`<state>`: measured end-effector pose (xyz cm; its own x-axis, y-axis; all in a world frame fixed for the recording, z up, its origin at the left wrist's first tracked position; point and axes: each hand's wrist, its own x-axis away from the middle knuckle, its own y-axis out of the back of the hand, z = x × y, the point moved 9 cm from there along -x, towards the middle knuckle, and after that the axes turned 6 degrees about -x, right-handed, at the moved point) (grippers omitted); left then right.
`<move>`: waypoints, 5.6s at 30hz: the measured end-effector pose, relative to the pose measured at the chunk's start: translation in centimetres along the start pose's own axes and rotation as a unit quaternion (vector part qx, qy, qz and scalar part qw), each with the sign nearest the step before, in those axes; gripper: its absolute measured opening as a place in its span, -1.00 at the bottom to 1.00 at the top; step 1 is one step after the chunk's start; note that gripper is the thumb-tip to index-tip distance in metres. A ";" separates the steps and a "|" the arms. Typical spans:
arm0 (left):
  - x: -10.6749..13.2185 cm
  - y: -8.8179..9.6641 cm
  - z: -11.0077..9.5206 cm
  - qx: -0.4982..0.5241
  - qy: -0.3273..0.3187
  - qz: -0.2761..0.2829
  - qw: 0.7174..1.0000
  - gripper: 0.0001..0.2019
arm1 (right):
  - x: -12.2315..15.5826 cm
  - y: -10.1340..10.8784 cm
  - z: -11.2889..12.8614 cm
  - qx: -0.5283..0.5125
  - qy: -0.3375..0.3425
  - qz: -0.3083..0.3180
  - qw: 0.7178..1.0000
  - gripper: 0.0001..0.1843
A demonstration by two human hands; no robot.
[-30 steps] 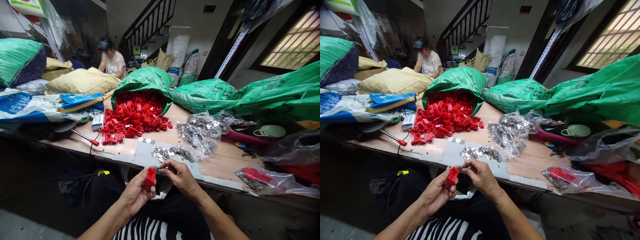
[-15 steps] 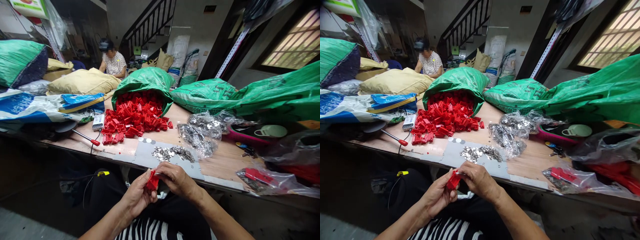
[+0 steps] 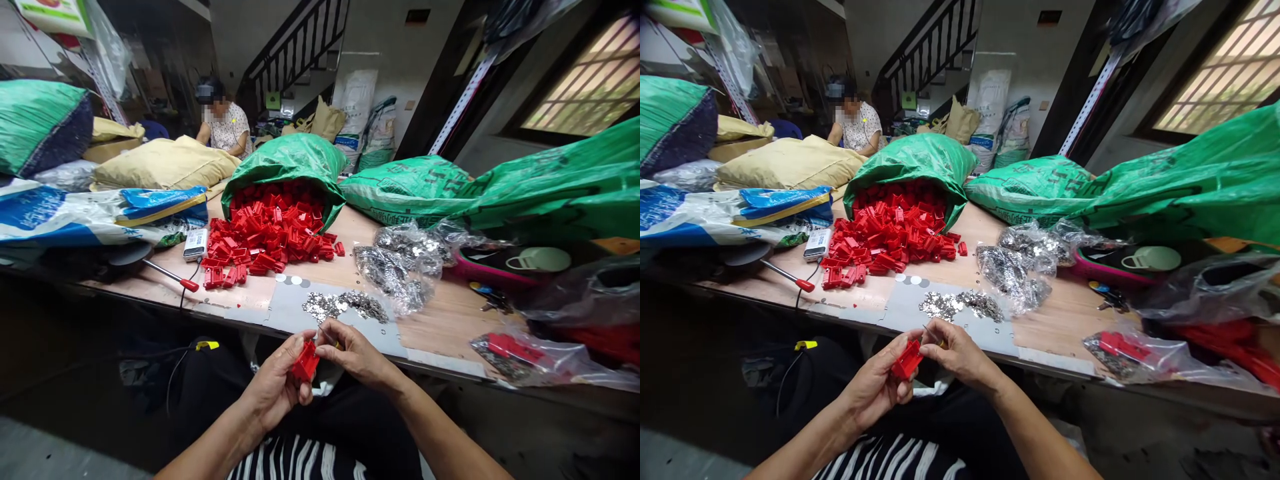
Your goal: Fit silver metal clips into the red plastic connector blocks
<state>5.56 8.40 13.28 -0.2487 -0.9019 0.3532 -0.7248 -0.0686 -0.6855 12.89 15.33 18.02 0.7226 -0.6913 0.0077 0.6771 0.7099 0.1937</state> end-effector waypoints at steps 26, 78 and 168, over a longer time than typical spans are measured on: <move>2.3 0.2 -5.7 -0.426 -0.329 -0.096 0.837 -0.72 | 1.2 -1.3 -4.0 -0.161 -0.064 -0.056 0.983 -0.58; -1.2 5.0 -4.7 -0.109 -0.217 -0.129 0.961 -0.57 | -2.2 -0.4 1.7 0.200 0.117 -0.095 0.968 -0.90; -1.4 3.7 -6.7 -0.085 -0.196 -0.075 0.974 -0.95 | -1.1 -0.9 -0.1 0.150 0.055 -0.031 0.987 -0.76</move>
<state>-1.11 12.24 14.54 0.1094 -0.9830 0.1478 -0.8380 -0.1711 -0.5181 11.49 15.50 17.77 0.7032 -0.7012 -0.1172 0.6609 0.5840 0.4714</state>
